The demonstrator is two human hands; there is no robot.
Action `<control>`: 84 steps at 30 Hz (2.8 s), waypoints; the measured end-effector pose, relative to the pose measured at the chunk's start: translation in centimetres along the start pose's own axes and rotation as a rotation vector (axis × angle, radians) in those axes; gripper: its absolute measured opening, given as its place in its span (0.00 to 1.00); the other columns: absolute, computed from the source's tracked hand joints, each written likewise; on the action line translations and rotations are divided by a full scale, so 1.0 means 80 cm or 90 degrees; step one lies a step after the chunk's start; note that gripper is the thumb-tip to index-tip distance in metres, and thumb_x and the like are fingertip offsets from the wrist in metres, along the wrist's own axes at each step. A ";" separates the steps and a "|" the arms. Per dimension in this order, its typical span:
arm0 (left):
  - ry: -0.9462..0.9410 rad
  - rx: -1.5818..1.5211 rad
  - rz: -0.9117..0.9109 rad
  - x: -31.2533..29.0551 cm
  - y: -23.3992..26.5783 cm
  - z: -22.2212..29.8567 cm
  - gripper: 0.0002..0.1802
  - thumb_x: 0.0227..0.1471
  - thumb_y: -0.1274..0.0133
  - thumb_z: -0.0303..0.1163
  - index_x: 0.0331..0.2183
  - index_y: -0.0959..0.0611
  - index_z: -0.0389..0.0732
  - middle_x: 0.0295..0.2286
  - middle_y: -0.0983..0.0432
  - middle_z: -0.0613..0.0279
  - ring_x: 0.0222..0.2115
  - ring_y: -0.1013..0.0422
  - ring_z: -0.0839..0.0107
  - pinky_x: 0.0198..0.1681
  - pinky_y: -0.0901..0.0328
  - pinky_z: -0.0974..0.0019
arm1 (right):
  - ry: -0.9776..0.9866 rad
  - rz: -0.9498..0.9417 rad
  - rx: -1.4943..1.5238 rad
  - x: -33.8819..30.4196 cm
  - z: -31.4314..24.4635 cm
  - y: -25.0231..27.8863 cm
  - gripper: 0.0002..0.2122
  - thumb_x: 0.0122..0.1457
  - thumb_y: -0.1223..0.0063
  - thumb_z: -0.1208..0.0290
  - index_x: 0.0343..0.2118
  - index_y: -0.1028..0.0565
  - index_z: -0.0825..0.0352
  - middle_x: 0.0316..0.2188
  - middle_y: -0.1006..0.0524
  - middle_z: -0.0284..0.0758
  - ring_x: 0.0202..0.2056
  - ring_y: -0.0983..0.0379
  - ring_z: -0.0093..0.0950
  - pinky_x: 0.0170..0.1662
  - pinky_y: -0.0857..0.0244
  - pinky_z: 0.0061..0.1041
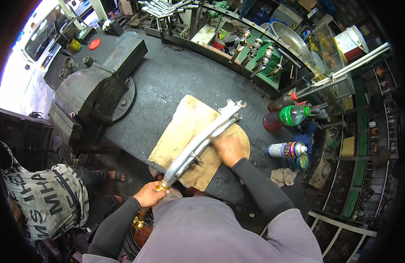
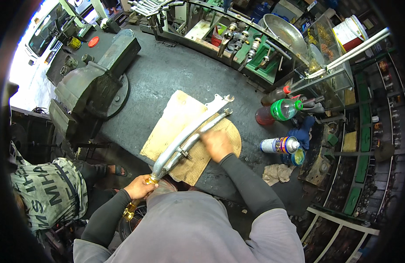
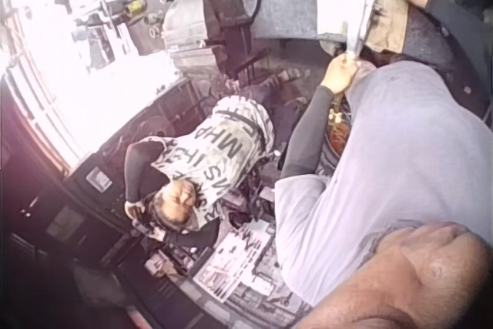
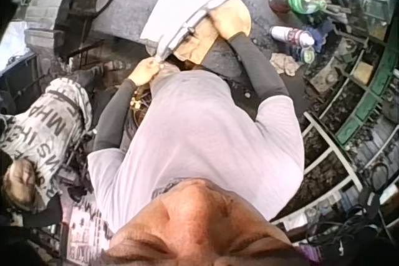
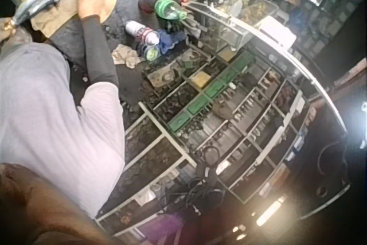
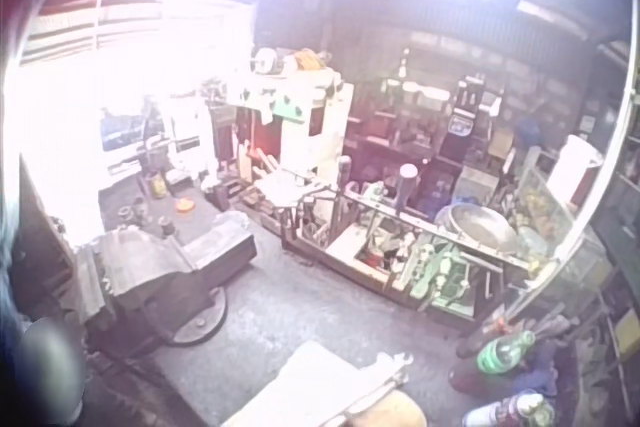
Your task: The person cleans a bicycle fork by spraying it with a cleaning agent and wiping it with a cloth. They rotate the fork to clean different sides and continue wiping until the surface appears clean.
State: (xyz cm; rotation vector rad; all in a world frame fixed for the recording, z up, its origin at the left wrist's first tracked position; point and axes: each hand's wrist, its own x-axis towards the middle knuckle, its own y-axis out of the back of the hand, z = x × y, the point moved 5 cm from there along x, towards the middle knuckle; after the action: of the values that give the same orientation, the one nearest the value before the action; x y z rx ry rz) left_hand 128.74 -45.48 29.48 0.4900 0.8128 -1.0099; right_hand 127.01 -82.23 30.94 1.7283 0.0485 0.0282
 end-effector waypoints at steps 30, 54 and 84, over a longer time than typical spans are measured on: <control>0.016 0.047 0.056 -0.007 -0.015 0.007 0.16 0.67 0.36 0.39 0.43 0.17 0.35 0.22 0.22 0.67 0.19 0.28 0.78 0.24 0.31 0.67 | -0.124 0.089 0.014 -0.015 0.000 0.022 0.17 0.66 0.49 0.70 0.55 0.17 0.62 0.29 0.16 0.38 0.33 0.17 0.36 0.38 0.29 0.43; 0.007 -0.054 0.025 0.005 -0.027 -0.006 0.11 0.68 0.39 0.36 0.39 0.20 0.39 0.21 0.25 0.67 0.17 0.29 0.75 0.22 0.33 0.66 | -0.100 0.026 0.124 -0.067 -0.152 -0.049 0.21 0.65 0.47 0.69 0.61 0.20 0.61 0.28 0.15 0.36 0.29 0.15 0.34 0.31 0.23 0.41; -0.052 0.132 0.040 0.018 0.017 0.013 0.18 0.64 0.34 0.42 0.42 0.16 0.35 0.23 0.22 0.65 0.19 0.27 0.75 0.23 0.30 0.65 | -0.213 0.137 0.134 -0.052 -0.020 -0.003 0.23 0.65 0.49 0.73 0.63 0.19 0.61 0.42 0.12 0.46 0.40 0.14 0.44 0.45 0.19 0.43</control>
State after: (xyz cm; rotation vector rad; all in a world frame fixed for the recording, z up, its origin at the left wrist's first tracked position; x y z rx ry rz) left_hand 130.73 -46.40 28.98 0.6429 0.6197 -1.0543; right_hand 122.76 -80.79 31.03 1.9203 -0.3935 -0.1102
